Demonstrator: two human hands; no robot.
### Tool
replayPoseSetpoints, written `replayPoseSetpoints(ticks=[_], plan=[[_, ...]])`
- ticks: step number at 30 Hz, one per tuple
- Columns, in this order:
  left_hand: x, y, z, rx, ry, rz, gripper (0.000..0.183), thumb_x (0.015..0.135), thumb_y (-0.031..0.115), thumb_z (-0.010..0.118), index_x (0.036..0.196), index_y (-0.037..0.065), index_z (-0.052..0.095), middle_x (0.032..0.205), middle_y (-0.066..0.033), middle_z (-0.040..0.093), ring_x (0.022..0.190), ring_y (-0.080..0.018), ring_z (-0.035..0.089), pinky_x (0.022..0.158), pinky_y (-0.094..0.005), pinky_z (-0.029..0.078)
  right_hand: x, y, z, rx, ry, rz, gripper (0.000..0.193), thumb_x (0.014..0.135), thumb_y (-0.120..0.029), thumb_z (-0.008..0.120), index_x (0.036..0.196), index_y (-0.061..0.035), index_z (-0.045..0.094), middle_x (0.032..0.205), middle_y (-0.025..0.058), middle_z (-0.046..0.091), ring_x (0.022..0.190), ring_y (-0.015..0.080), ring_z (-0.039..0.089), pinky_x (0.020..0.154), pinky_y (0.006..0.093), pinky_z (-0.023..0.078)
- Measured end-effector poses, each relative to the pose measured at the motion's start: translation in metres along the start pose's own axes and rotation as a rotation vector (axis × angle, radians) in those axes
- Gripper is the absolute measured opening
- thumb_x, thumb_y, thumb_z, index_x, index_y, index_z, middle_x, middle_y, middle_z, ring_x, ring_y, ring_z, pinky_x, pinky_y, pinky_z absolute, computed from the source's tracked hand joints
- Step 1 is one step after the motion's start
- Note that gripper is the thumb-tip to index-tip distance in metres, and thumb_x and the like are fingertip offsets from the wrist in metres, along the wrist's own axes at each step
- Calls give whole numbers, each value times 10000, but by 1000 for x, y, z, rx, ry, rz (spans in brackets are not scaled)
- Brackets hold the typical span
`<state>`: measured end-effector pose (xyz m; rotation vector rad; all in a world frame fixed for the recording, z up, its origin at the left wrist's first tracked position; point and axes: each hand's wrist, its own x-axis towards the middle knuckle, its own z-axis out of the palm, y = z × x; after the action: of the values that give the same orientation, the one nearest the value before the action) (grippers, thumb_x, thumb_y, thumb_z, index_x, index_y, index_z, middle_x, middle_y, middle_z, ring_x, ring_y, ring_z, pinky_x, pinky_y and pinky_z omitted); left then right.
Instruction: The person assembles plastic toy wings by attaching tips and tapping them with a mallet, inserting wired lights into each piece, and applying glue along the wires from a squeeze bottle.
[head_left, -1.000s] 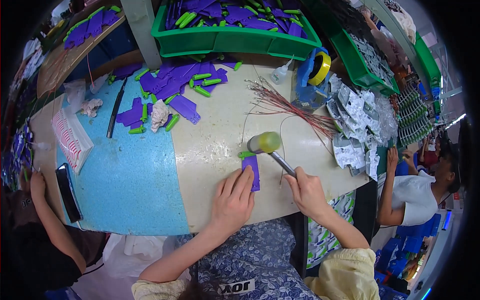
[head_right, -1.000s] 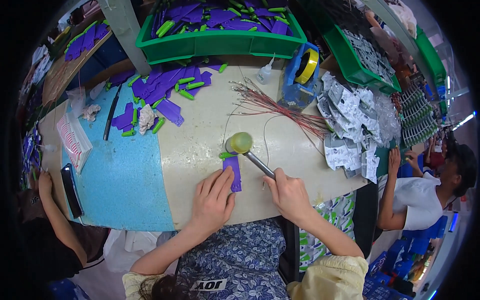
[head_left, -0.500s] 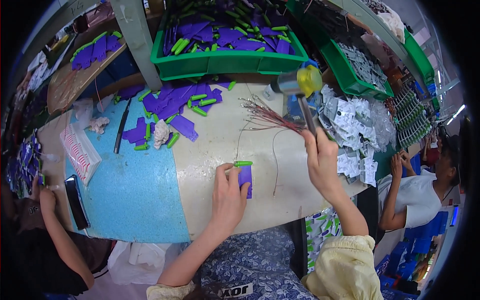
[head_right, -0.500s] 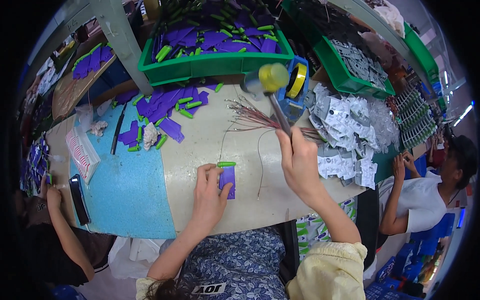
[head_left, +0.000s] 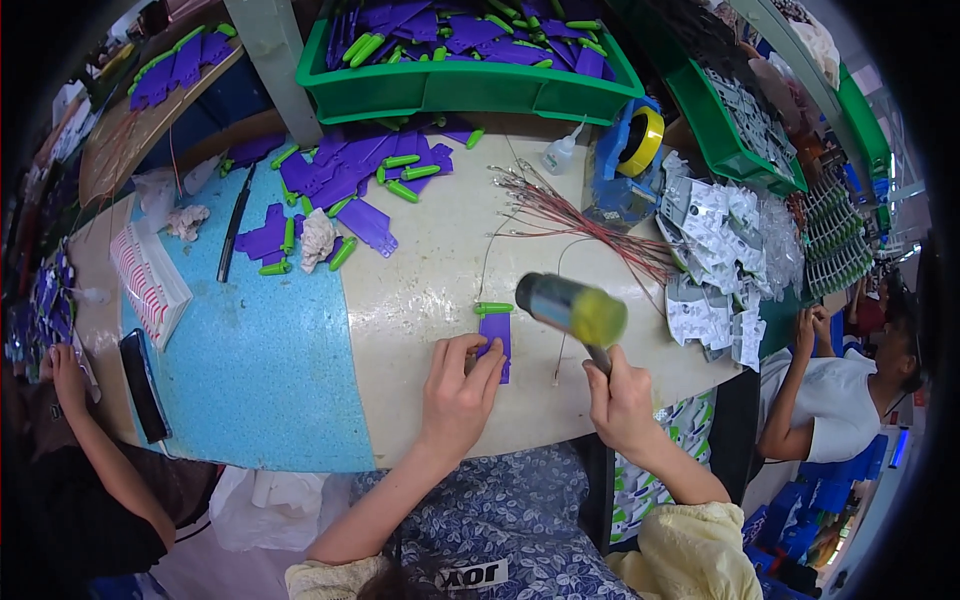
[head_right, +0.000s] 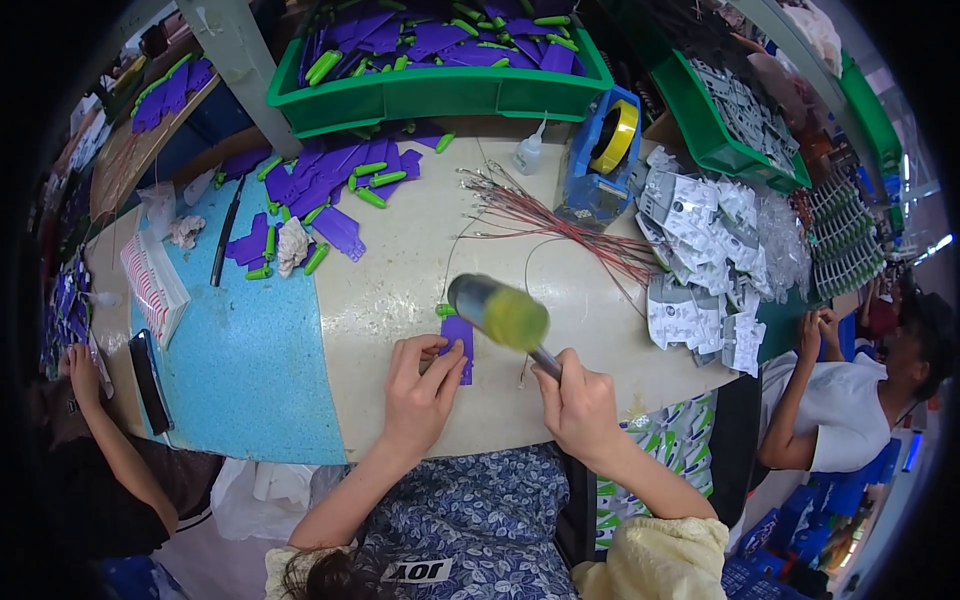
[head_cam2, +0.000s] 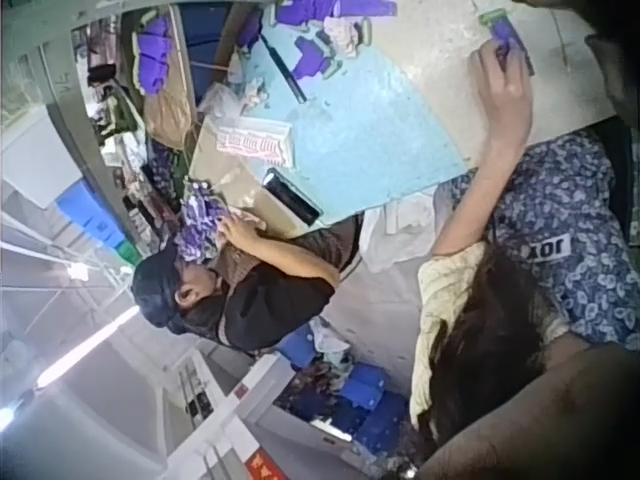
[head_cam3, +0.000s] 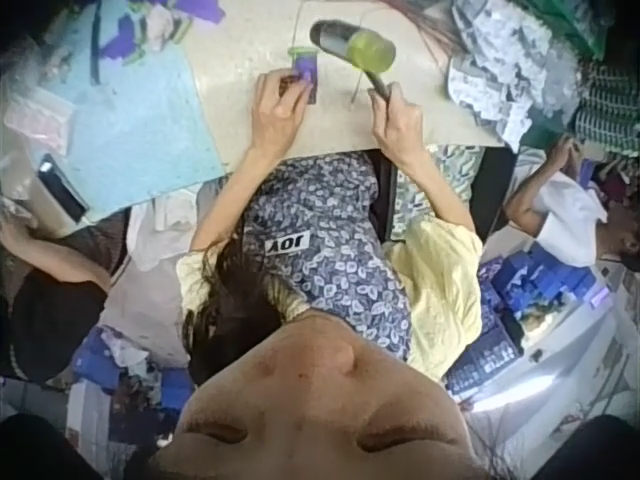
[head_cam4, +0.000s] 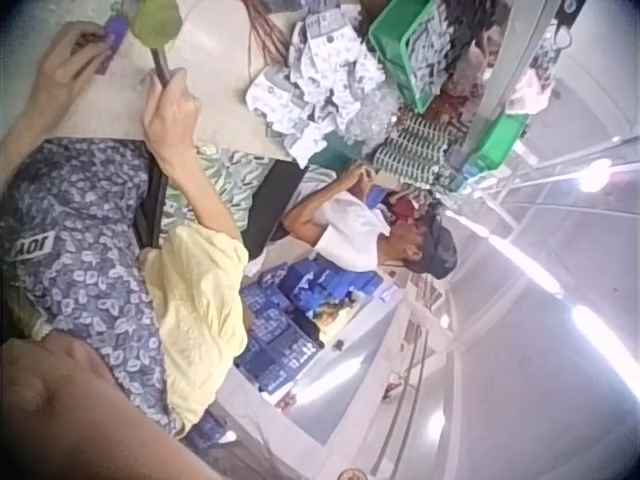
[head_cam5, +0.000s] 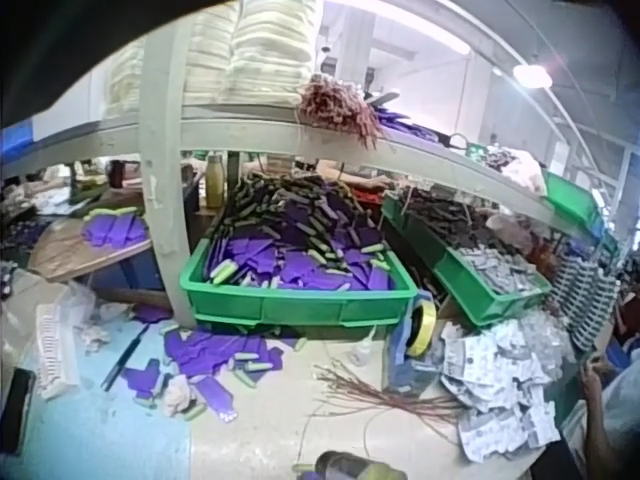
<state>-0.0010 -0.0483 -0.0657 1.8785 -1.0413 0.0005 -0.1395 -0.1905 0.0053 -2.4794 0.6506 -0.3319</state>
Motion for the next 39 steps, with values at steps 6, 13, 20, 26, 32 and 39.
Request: replayPoseSetpoints(ticks=[6,13,20,26,32,39], plan=[[10,8,2,38,-43,13,259,763,-4,747,1010,-31,674,998,-128,570,875,-285,567,711,-350,515,24,3,-8,-217,27,10,270,973,-181,594,813,-4,467,593,209,577,519,414,581,467,487,431],[39,4,-24,-925,-110,-537,174,933,-13,624,1105,-26,604,1066,-67,527,814,-101,556,771,-241,458,142,-7,-68,-262,559,-17,256,928,-249,663,817,-37,570,644,157,585,579,369,581,532,460,399],[67,27,-41,-800,1,-187,136,928,-30,611,1052,14,643,1054,-59,542,916,-107,527,771,-226,418,285,29,-93,-499,613,-182,261,912,-308,651,890,-48,657,829,137,692,773,356,668,637,455,503],[77,21,-49,-660,25,-141,153,926,-15,620,1078,-2,629,1051,-77,568,933,-129,548,800,-245,441,320,9,-81,-452,549,-219,268,906,-307,659,908,-40,677,852,143,703,759,355,674,639,449,514],[87,13,-96,-569,313,-294,208,961,4,591,1169,-1,578,1061,-71,626,984,-131,600,882,-273,482,348,22,-65,-419,544,-263,273,887,-329,661,925,-59,680,869,143,706,819,359,674,669,457,518],[256,-62,-308,725,609,337,156,906,46,647,1054,12,682,960,-128,722,875,-195,714,806,-286,544,376,55,-78,-323,414,-140,238,860,-245,663,1008,-62,699,963,178,694,934,364,653,804,468,505]])
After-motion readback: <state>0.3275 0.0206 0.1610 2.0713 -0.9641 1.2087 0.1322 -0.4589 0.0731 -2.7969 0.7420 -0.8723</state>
